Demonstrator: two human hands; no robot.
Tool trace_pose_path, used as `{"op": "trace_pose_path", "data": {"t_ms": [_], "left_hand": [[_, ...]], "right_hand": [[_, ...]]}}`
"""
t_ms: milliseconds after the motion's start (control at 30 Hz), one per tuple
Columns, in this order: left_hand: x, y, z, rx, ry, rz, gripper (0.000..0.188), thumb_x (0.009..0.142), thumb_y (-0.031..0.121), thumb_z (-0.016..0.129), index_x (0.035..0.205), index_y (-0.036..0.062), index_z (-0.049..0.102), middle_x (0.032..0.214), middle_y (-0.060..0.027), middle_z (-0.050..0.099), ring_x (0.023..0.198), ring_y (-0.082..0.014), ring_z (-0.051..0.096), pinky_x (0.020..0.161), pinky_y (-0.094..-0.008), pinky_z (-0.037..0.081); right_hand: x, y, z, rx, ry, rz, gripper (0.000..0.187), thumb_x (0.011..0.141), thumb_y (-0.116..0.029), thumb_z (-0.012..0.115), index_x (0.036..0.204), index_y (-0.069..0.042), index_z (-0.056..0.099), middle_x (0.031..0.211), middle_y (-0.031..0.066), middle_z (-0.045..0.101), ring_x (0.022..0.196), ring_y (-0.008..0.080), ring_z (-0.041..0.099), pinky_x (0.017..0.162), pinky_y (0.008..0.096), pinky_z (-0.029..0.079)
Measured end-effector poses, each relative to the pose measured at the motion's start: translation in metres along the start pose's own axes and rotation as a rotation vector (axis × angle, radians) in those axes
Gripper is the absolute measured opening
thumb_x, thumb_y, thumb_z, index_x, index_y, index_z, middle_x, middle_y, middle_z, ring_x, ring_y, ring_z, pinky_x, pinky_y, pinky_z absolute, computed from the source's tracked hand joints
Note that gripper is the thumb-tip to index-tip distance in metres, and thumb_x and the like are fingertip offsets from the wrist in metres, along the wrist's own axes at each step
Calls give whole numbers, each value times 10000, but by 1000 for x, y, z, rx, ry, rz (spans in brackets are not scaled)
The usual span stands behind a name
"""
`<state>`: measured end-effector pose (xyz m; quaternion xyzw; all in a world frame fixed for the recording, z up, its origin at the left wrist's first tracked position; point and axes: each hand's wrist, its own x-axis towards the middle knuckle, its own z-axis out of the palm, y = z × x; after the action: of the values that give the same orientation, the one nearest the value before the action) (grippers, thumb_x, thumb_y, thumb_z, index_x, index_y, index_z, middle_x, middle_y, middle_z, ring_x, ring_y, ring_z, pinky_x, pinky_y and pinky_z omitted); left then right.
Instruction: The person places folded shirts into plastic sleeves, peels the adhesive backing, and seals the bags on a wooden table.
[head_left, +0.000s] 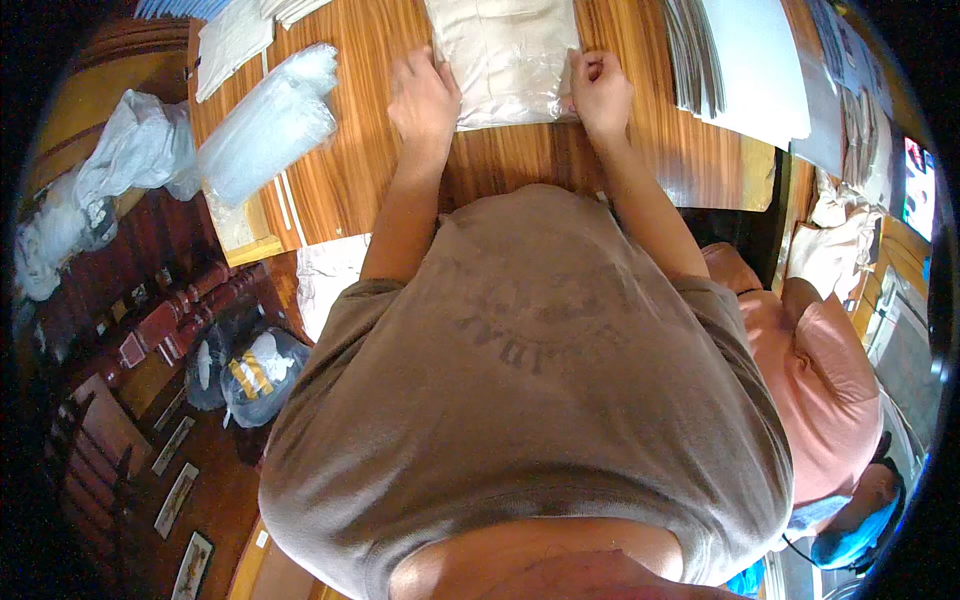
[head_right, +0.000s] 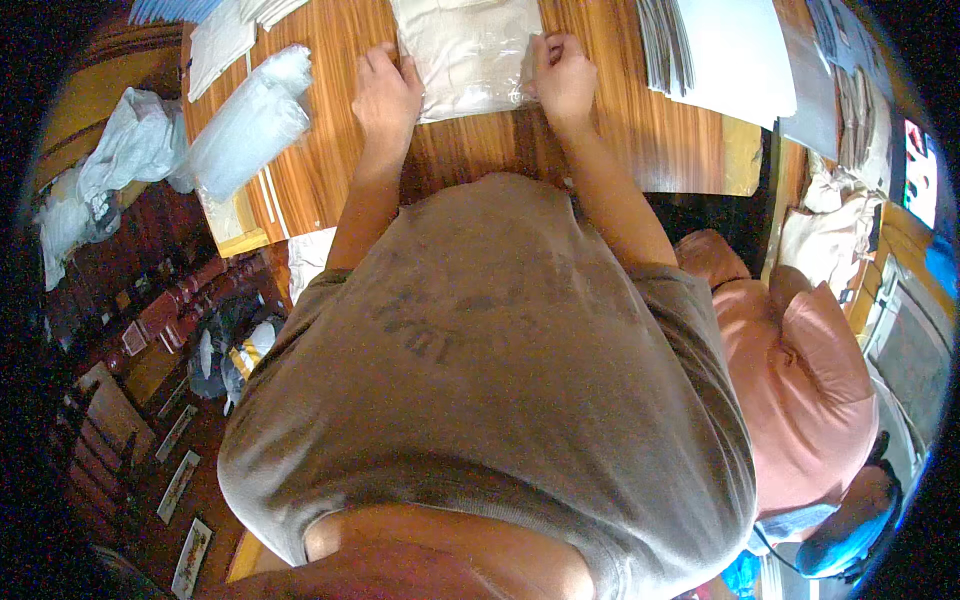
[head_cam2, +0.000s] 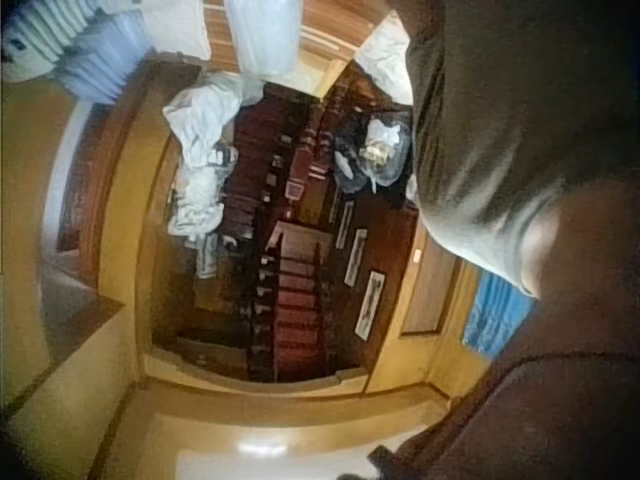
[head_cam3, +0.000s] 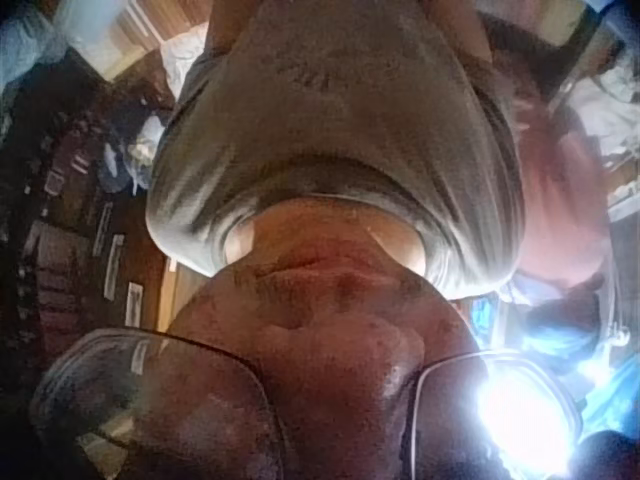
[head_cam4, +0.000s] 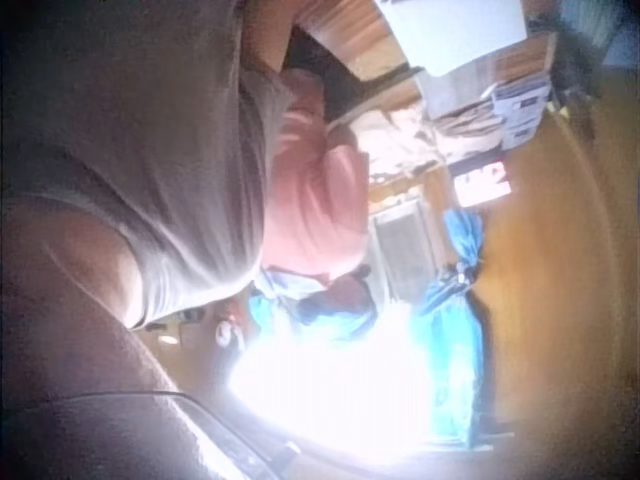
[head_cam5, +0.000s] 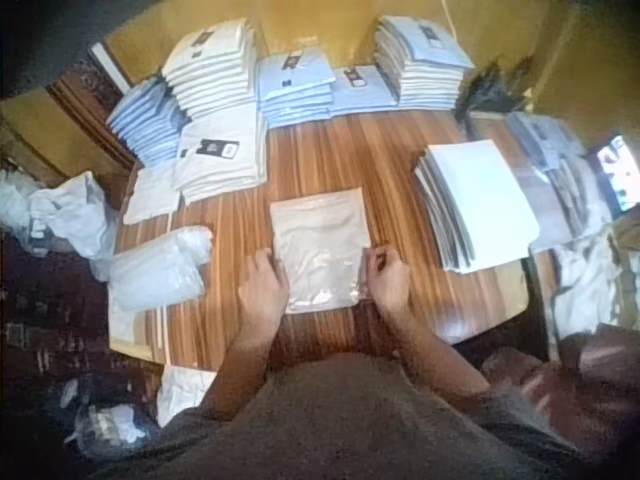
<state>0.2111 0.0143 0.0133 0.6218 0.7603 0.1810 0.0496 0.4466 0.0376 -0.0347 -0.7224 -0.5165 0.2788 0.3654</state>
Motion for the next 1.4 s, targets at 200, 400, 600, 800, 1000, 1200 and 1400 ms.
{"op": "trace_pose_path", "data": {"t_ms": [200, 400, 600, 800, 1000, 1200, 1400], "left_hand": [[-17, 11, 46, -45, -27, 299, 678, 1060, 524, 450, 1564, 75, 391, 1643, -290, 275, 1518, -504, 250, 1200, -615, 252], [10, -6, 66, 60, -85, 417, 767, 1045, 609, 422, 1664, 190, 246, 1727, -222, 111, 1555, -530, 128, 1268, -621, 119], [78, -59, 40, 25, -148, 1026, 654, 1073, 463, 472, 1656, 245, 271, 1732, -150, 161, 1596, -340, 164, 1303, -538, 108], [46, 5, 15, 189, -75, 408, 580, 1064, 387, 474, 1567, 100, 441, 1648, -194, 332, 1562, -417, 212, 1247, -684, 113], [14, 6, 39, -20, -37, 338, 592, 971, 351, 563, 1504, 99, 514, 1592, -196, 403, 1507, -470, 279, 1204, -724, 150], [26, 6, 36, 104, -59, 438, 601, 971, 405, 531, 1543, 221, 508, 1658, -119, 361, 1545, -479, 216, 1205, -738, 93], [26, 7, 38, 164, -90, 410, 615, 955, 455, 555, 1541, 272, 511, 1671, -93, 352, 1530, -458, 249, 1160, -772, 129]], "right_hand": [[12, -10, -12, 157, -220, 236, 423, 935, -417, 751, 906, 2, 696, 784, 246, 730, 738, 366, 760, 695, 463, 607], [27, -48, -23, -676, -267, -716, 598, 988, -556, 609, 1268, -28, 636, 1238, 212, 678, 1156, 379, 659, 930, 501, 544], [26, -26, -4, -612, -231, -858, 715, 1028, -538, 530, 1576, -96, 410, 1658, 161, 349, 1548, 376, 285, 1260, 552, 215], [18, -38, -17, -563, -332, -864, 635, 1045, -487, 513, 1516, -61, 477, 1593, 181, 433, 1474, 415, 391, 1202, 565, 328], [3, -69, -9, -782, -305, -711, 567, 1063, -428, 480, 1477, -42, 507, 1573, 175, 463, 1438, 401, 447, 1186, 554, 350], [-1, -58, 50, -563, -360, -655, 783, 1054, -548, 377, 1637, -36, 272, 1731, 137, 196, 1602, 390, 115, 1287, 566, 85], [-2, -55, 56, -623, -397, -636, 806, 1048, -575, 333, 1630, -21, 288, 1730, 127, 211, 1610, 341, 117, 1287, 562, 69]]}}
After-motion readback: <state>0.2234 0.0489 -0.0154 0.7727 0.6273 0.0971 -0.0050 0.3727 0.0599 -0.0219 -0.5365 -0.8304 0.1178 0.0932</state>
